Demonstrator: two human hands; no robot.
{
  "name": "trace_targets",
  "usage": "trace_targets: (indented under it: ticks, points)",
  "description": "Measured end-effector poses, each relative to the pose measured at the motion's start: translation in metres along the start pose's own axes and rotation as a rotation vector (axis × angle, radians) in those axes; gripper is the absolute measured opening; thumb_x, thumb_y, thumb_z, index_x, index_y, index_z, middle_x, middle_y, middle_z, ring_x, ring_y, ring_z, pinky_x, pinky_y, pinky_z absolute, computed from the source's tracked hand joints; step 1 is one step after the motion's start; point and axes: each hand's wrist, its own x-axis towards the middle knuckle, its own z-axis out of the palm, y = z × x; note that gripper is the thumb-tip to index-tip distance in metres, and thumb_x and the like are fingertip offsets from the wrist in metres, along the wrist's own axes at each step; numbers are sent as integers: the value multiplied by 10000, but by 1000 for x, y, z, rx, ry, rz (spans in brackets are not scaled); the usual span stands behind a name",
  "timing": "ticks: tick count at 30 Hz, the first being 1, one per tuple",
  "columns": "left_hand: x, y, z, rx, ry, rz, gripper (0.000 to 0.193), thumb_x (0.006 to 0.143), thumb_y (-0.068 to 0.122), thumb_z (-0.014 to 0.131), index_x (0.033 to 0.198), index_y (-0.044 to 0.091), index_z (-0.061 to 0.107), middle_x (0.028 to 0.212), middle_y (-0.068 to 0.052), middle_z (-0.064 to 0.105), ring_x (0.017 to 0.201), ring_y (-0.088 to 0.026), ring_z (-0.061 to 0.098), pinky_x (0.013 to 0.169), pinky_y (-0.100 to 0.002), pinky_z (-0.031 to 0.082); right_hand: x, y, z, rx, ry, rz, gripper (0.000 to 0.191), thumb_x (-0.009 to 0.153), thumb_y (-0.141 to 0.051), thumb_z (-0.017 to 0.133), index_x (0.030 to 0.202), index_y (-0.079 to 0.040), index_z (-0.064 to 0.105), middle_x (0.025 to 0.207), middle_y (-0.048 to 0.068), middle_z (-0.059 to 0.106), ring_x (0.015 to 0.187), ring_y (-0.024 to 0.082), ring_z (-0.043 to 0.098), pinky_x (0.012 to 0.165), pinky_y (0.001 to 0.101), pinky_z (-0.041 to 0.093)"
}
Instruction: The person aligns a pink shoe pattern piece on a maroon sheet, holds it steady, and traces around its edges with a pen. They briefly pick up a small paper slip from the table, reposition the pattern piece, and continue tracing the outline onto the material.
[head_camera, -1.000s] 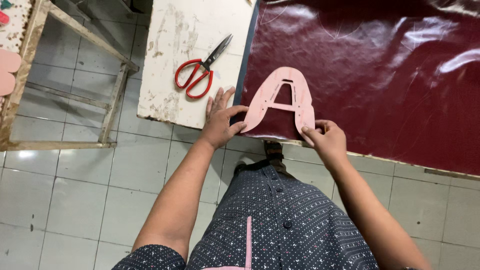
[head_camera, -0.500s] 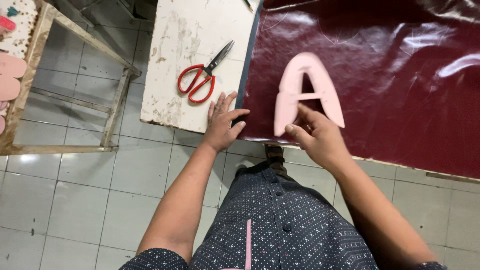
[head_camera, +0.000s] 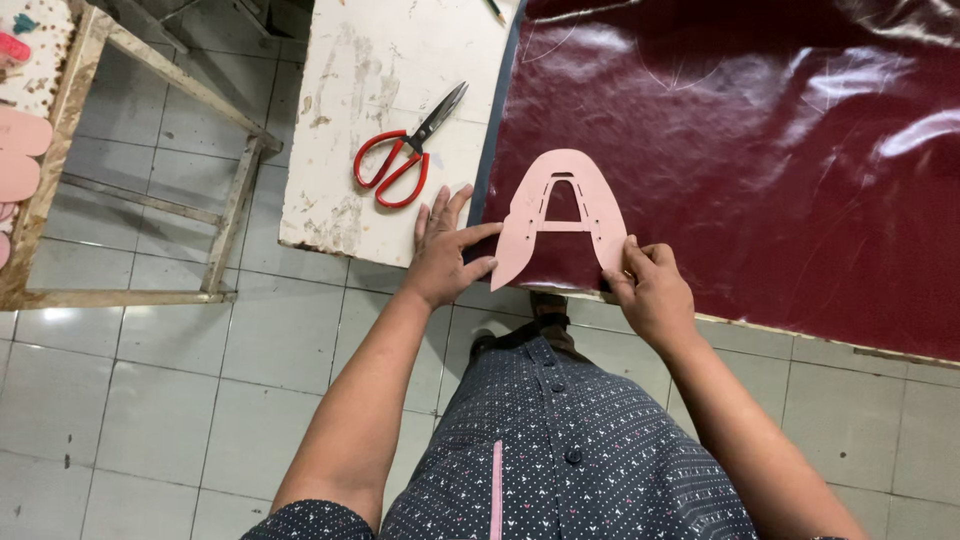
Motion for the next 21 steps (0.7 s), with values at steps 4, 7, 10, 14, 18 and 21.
trace_targets:
  ticks: [4,7,10,14,18,21]
  points:
    - [3,-4,5,18,27,27,538,853,280,753,1380,354,674,1721,-49,217,1611,-312,53,1276,-511,-30,4,3,-8,127,-25,-13,473,916,-235,757,1361,-100,667,1060,76,643,849,216,682,749,357,553]
    - [5,-5,8,57,-13,-1,660,797,269,755,1433,369,610,1710,-55,182,1594,-319,39,1256,-508,-35,6,4,-12,228,-10,19,522,865,-213,801,1357,-99,672,970,67,640,821,196,654,751,340,538]
    - [6,-7,9,49,-5,4,800,764,291,778,1513,310,494,1701,-59,185,1588,-327,51,1255,-515,-23,6,3,-13,268,2,53,534,838,-196,809,1349,-117,679,919,61,640,804,186,642,746,333,531]
    - [7,-9,9,9,16,13,816,752,285,804,1495,251,468,1701,-45,218,1599,-315,72,1273,-521,-14,9,6,-17,266,-15,34,473,883,-183,774,1348,-146,699,913,65,652,814,189,647,765,345,531]
    - [8,-10,5,-30,-10,15,653,762,241,800,1373,260,570,1710,-56,215,1608,-325,59,1271,-526,-21,13,12,-23,268,-71,52,446,889,-210,763,1328,-165,696,950,47,696,843,159,681,779,338,537]
    - [8,-9,2,-55,-40,11,526,792,184,751,1299,298,667,1714,-67,207,1606,-334,42,1259,-530,-34,14,13,-27,256,-101,69,442,895,-206,755,1333,-184,696,927,55,699,827,181,677,774,335,532]
